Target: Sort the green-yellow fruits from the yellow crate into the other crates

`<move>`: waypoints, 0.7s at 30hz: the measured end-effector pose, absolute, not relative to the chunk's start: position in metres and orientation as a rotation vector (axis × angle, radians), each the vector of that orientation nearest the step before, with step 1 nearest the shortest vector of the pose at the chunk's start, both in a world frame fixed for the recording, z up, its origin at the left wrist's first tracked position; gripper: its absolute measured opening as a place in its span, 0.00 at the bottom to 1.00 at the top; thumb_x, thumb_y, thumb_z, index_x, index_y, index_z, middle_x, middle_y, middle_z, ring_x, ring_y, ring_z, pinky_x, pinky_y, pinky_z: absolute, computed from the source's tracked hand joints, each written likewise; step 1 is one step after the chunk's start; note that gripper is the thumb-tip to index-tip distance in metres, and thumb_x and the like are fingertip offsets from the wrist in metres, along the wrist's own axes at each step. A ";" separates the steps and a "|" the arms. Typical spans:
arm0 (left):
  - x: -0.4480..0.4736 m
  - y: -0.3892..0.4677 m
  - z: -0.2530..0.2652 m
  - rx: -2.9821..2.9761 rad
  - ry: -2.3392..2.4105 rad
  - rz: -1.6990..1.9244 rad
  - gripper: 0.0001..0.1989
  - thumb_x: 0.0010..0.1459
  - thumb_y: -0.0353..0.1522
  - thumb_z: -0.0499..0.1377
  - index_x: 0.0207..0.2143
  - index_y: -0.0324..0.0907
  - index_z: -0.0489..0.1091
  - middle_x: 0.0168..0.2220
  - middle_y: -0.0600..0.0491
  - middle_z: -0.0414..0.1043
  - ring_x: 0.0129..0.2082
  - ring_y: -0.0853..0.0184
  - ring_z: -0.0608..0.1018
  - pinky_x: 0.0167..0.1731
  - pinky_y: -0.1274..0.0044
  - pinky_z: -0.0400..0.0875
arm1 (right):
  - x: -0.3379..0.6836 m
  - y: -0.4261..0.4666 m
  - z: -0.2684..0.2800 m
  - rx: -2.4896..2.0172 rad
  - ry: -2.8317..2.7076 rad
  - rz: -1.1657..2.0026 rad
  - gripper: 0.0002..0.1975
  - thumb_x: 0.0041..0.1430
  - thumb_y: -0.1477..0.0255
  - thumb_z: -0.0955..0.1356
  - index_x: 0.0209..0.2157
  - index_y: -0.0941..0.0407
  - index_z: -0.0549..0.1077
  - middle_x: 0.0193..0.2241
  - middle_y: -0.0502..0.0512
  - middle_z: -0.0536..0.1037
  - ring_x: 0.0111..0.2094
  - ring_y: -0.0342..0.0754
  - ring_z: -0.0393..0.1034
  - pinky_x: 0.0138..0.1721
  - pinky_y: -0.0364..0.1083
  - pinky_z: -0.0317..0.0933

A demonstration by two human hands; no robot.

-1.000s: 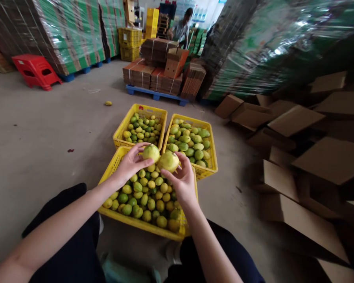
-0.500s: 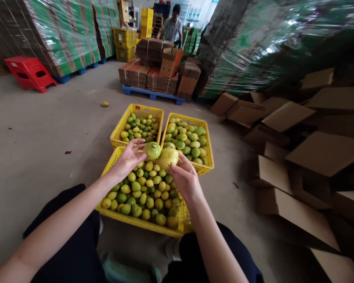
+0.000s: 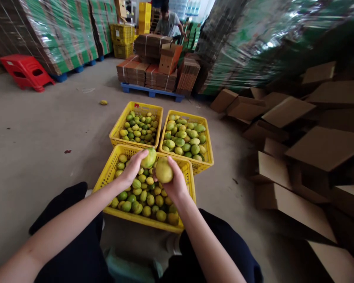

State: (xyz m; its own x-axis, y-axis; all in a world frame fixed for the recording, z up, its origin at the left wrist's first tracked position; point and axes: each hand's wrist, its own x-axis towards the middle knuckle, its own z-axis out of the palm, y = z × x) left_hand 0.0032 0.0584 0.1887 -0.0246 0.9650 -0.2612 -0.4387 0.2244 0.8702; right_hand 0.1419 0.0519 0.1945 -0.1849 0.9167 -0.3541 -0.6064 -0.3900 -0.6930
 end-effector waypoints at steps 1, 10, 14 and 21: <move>0.004 0.060 0.189 0.591 1.014 1.296 0.16 0.55 0.43 0.61 0.35 0.38 0.74 0.32 0.51 0.77 0.34 0.65 0.77 0.31 0.79 0.71 | 0.143 0.053 0.197 -0.918 -0.403 1.803 0.17 0.45 0.58 0.75 0.30 0.56 0.72 0.24 0.50 0.78 0.24 0.46 0.72 0.20 0.41 0.66; -0.003 0.070 0.209 0.157 0.771 1.152 0.20 0.67 0.32 0.44 0.38 0.33 0.74 0.29 0.45 0.77 0.26 0.67 0.78 0.26 0.79 0.76 | 0.147 0.065 0.191 -0.929 -0.103 1.747 0.08 0.59 0.66 0.69 0.34 0.56 0.76 0.27 0.49 0.81 0.27 0.43 0.75 0.30 0.40 0.71; -0.005 0.071 0.209 0.181 0.776 1.143 0.17 0.67 0.34 0.48 0.38 0.32 0.74 0.31 0.45 0.78 0.25 0.69 0.79 0.26 0.80 0.78 | 0.147 0.066 0.187 -0.968 -0.050 1.860 0.13 0.66 0.63 0.61 0.37 0.53 0.74 0.25 0.51 0.80 0.26 0.47 0.75 0.30 0.45 0.73; -0.002 0.071 0.200 0.039 0.865 1.032 0.19 0.67 0.39 0.50 0.40 0.32 0.71 0.26 0.46 0.76 0.19 0.70 0.76 0.18 0.83 0.75 | 0.151 0.060 0.204 -0.919 -0.098 1.945 0.14 0.66 0.67 0.60 0.39 0.60 0.73 0.25 0.57 0.80 0.25 0.47 0.76 0.24 0.41 0.72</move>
State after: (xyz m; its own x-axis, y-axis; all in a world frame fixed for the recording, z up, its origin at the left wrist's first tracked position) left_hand -0.0018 0.0708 0.1999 0.2227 0.7613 -0.6090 -0.7322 0.5430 0.4111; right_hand 0.1512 0.0596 0.2039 -0.2675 0.7846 -0.5594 -0.7243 -0.5466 -0.4202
